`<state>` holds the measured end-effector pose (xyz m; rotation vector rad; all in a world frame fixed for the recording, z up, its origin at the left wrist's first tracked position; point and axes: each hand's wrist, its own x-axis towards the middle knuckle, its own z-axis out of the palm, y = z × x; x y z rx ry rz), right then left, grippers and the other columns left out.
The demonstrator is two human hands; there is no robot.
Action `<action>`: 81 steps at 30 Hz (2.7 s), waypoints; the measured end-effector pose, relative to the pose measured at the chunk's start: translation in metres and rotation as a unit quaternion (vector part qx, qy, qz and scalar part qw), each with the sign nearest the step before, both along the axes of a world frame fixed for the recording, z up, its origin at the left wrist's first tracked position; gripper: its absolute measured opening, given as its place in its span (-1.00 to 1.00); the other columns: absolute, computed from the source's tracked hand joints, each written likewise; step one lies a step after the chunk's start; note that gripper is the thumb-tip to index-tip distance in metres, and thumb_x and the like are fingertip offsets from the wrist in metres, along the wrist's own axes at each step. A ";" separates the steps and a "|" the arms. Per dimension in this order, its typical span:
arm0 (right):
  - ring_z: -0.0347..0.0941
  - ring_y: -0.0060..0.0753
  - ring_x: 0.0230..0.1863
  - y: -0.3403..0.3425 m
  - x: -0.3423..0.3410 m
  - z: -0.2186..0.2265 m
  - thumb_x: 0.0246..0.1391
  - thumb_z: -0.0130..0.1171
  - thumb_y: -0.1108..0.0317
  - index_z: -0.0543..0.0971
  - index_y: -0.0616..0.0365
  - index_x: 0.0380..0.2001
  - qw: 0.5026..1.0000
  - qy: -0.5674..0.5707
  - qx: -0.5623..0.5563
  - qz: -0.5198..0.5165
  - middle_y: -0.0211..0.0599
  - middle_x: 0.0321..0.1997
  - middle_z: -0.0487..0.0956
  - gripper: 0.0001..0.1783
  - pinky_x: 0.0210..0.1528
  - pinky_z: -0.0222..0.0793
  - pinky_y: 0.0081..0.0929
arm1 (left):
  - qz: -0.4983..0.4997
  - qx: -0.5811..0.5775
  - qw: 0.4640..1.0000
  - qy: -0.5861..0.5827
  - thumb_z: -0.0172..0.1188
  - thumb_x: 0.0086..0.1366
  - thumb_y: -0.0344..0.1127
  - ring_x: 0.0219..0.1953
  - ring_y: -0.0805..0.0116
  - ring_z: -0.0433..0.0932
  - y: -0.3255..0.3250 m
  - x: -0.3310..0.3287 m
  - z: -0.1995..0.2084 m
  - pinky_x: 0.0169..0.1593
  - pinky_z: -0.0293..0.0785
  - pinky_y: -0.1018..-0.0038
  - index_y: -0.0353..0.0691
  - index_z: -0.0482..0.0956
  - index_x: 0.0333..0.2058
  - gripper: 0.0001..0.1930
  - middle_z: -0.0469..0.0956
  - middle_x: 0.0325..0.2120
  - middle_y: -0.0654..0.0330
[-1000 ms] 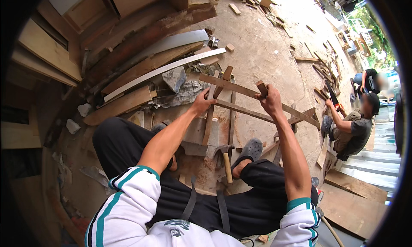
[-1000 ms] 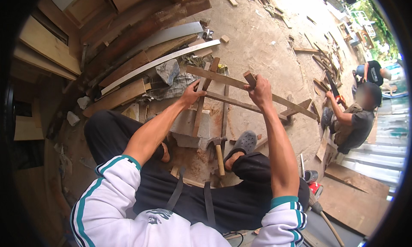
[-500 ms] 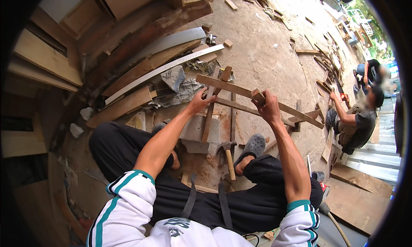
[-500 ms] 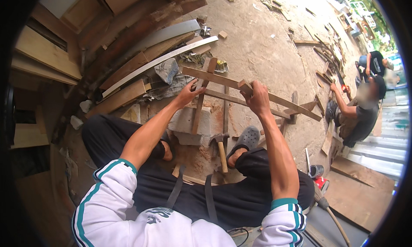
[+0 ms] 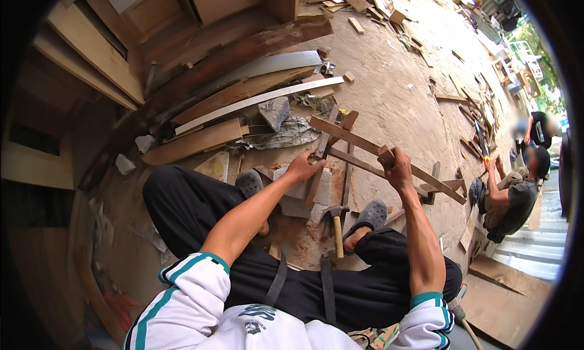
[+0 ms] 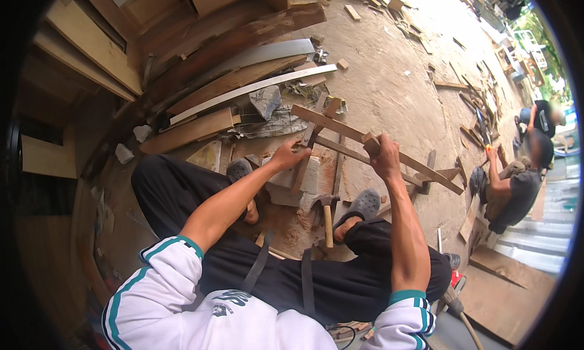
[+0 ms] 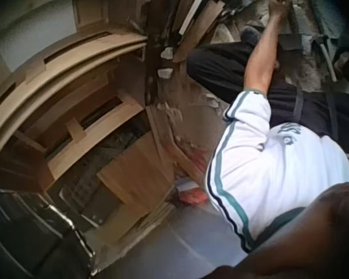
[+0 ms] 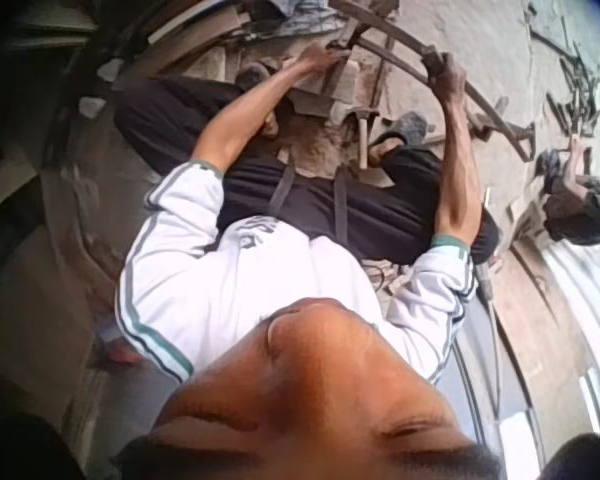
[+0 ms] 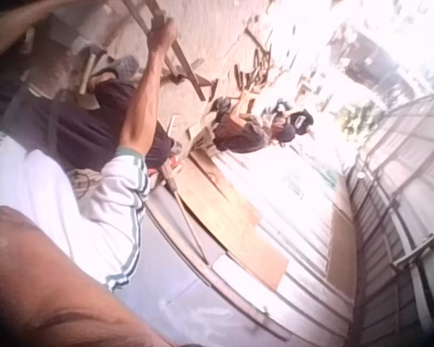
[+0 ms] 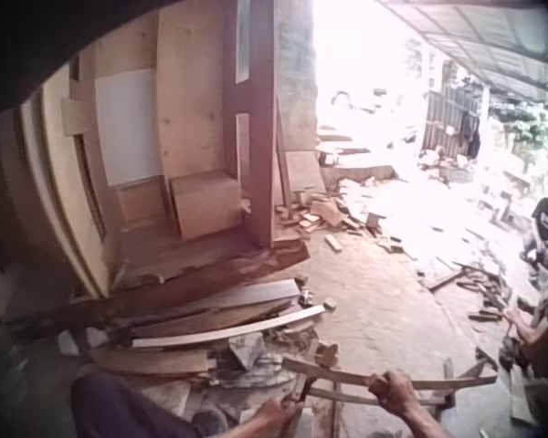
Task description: The person sits on the floor and assembles a small wooden frame using a hammer and nails. They repeatedly position the frame on a concrete block, hammer nails into the joints, and adjust the pieces to secure the structure.
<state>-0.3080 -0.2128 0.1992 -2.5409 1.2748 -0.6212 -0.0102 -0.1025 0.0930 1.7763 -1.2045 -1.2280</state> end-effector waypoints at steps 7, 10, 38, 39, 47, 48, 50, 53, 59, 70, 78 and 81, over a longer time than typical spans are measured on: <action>0.50 0.05 -0.30 0.007 0.009 -0.004 -0.10 0.39 0.36 0.43 0.19 -0.26 1.000 -0.011 0.010 -0.019 -0.03 -0.40 0.56 -0.62 -0.18 0.31 -0.14 | -0.065 0.002 0.989 -0.129 0.36 0.05 0.09 0.22 -0.11 0.33 0.036 -0.009 -0.003 0.21 0.29 0.23 -0.32 0.22 0.28 -0.08 0.38 0.15 -0.18; 0.50 0.07 -0.31 0.011 0.009 -0.003 -0.10 0.39 0.35 0.43 0.19 -0.28 1.000 -0.011 0.002 -0.021 -0.02 -0.41 0.56 -0.63 -0.20 0.32 -0.12 | -0.119 0.002 0.970 -0.210 0.30 0.12 0.08 0.31 -0.10 0.18 0.043 -0.015 -0.005 0.29 0.13 0.18 -0.25 0.25 0.28 -0.16 0.30 0.22 -0.12; 0.51 0.16 -0.12 0.004 0.021 0.018 -0.03 0.36 0.05 0.44 0.19 -0.20 0.979 0.091 0.137 -0.120 0.06 -0.26 0.61 -0.49 -0.01 0.27 -0.03 | -0.151 0.058 0.956 -0.245 0.10 0.17 0.37 0.47 -0.06 -0.33 0.043 -0.015 -0.018 0.39 -0.40 -0.13 -0.02 0.39 0.24 -0.21 -0.18 0.43 -0.01; 0.51 0.16 -0.12 0.004 0.020 0.017 -0.03 0.36 0.04 0.44 0.19 -0.20 0.980 0.095 0.129 -0.120 0.06 -0.26 0.61 -0.49 0.00 0.27 -0.03 | -0.149 0.063 0.955 -0.248 0.10 0.17 0.37 0.47 -0.06 -0.34 0.043 -0.016 -0.016 0.39 -0.41 -0.14 -0.01 0.39 0.24 -0.22 -0.20 0.44 -0.02; 0.49 0.13 -0.05 0.008 0.022 0.011 -0.03 0.36 0.04 0.43 0.18 -0.17 0.980 0.109 0.107 -0.126 0.01 -0.19 0.59 -0.48 0.08 0.20 0.15 | -0.153 0.098 0.946 -0.267 0.11 0.17 0.37 0.46 -0.12 -0.33 0.041 -0.018 -0.014 0.38 -0.29 -0.15 -0.01 0.42 0.21 -0.24 -0.22 0.43 -0.08; 0.49 0.13 -0.04 0.007 0.021 0.010 -0.03 0.36 0.03 0.43 0.18 -0.16 0.980 0.112 0.103 -0.125 0.02 -0.18 0.59 -0.47 0.10 0.19 0.16 | -0.152 0.103 0.946 -0.267 0.12 0.17 0.36 0.46 -0.11 -0.35 0.041 -0.020 -0.014 0.38 -0.30 -0.14 -0.01 0.43 0.19 -0.25 -0.22 0.43 -0.06; 0.48 0.11 -0.01 0.006 0.021 0.008 -0.03 0.36 0.03 0.42 0.18 -0.16 0.979 0.114 0.108 -0.131 0.00 -0.15 0.57 -0.46 0.15 0.15 0.19 | -0.148 0.103 0.947 -0.265 0.15 0.18 0.32 0.46 -0.13 -0.32 0.040 -0.021 -0.014 0.35 -0.16 -0.16 -0.03 0.44 0.18 -0.27 -0.21 0.43 -0.07; 0.45 0.08 0.03 0.008 0.026 0.009 -0.04 0.36 0.04 0.42 0.18 -0.15 0.976 0.119 0.115 -0.138 -0.02 -0.13 0.55 -0.47 0.21 0.10 0.22 | -0.145 0.108 0.945 -0.273 0.16 0.20 0.30 0.45 -0.14 -0.27 0.039 -0.019 -0.017 0.31 -0.02 -0.17 -0.03 0.44 0.18 -0.30 -0.19 0.43 -0.07; 0.47 0.10 -0.01 0.010 0.008 -0.008 -0.04 0.37 0.04 0.41 0.16 -0.09 0.987 0.074 0.050 -0.131 -0.02 -0.13 0.56 -0.42 0.21 0.01 0.36 | -0.141 0.099 0.951 -0.257 0.12 0.23 0.29 0.44 -0.15 -0.21 0.042 -0.033 -0.006 0.33 0.07 -0.03 -0.08 0.43 0.19 -0.29 -0.18 0.42 -0.07; 0.42 -0.04 0.06 0.023 0.016 0.004 -0.03 0.35 0.06 0.41 0.14 -0.10 0.991 0.055 0.041 -0.116 -0.17 -0.13 0.52 -0.47 0.28 -0.01 0.27 | -0.139 0.072 0.952 -0.264 0.13 0.23 0.29 0.43 -0.19 -0.20 0.046 -0.022 -0.024 0.37 0.00 0.04 -0.07 0.41 0.22 -0.28 -0.21 0.42 -0.13; 0.44 -0.04 0.03 0.021 0.015 0.002 -0.06 0.37 0.06 0.42 0.14 -0.02 0.990 0.062 0.045 -0.114 -0.16 -0.12 0.52 -0.40 0.29 -0.02 0.26 | -0.159 0.099 0.943 -0.276 0.08 0.22 0.35 0.44 -0.18 -0.23 0.039 -0.021 -0.024 0.39 -0.03 0.07 -0.10 0.42 0.21 -0.24 -0.25 0.42 -0.12; 0.44 -0.02 0.01 0.022 0.017 0.002 -0.06 0.38 0.05 0.42 0.14 -0.05 0.993 0.049 0.033 -0.106 -0.16 -0.14 0.52 -0.41 0.29 -0.02 0.28 | -0.167 0.110 0.938 -0.285 0.09 0.22 0.35 0.45 -0.12 -0.25 0.037 -0.018 -0.025 0.40 -0.03 0.07 -0.10 0.41 0.22 -0.24 -0.27 0.43 -0.06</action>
